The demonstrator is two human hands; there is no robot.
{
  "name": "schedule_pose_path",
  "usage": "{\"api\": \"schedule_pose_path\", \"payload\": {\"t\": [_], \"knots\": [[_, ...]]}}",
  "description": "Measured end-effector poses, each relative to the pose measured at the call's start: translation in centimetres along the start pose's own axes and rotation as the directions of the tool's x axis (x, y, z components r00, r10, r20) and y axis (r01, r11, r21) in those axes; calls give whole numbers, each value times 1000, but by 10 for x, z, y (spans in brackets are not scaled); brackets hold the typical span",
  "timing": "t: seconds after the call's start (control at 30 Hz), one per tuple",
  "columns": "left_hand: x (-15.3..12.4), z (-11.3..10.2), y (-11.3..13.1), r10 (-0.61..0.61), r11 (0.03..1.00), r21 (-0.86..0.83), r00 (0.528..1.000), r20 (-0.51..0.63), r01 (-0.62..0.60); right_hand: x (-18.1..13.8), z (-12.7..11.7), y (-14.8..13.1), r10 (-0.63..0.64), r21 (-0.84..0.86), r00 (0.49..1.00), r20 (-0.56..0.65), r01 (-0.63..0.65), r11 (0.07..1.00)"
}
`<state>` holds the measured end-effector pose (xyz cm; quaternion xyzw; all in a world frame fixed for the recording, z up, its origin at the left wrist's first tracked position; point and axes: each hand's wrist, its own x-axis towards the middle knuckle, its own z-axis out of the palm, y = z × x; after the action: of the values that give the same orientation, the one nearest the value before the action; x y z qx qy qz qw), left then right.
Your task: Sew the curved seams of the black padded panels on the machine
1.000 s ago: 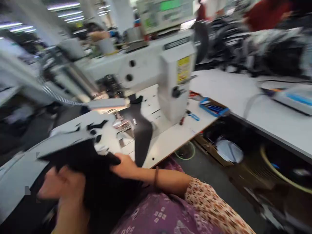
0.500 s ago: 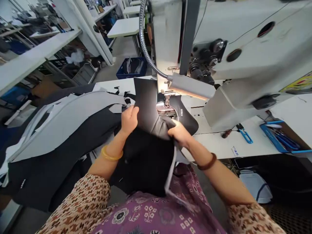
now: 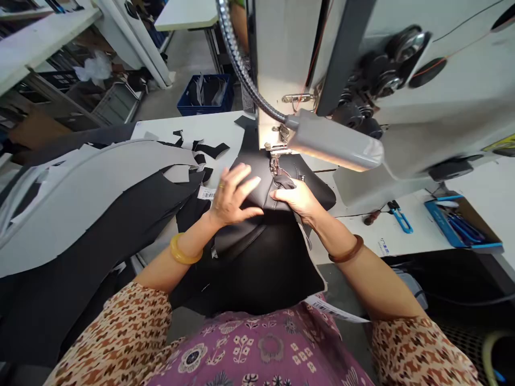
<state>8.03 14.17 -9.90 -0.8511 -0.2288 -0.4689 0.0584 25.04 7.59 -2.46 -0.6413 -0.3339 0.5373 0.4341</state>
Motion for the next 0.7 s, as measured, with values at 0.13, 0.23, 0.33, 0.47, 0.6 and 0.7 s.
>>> {"api": "schedule_pose_path", "payload": {"t": [0.13,0.23,0.33,0.47,0.6,0.7], "knots": [[1,4,7,230,973,-2,966,118,-231,1,-5,0,-187,-255,981,-51,168,952],[2,9,11,101,994,12,975,196,-105,-2,-9,-1,-424,-599,898,-116,278,751],[5,11,17,13,999,38,972,234,-22,-2,-13,-2,-598,-767,781,-178,271,582],[9,11,25,-32,997,81,974,223,14,7,-18,-5,-663,-817,725,-188,259,516],[10,15,26,-36,994,105,979,200,15,22,-22,-8,-641,-825,733,-228,204,527],[11,18,24,-44,995,91,983,179,28,28,-21,-9,-601,-814,751,-274,153,561]]}}
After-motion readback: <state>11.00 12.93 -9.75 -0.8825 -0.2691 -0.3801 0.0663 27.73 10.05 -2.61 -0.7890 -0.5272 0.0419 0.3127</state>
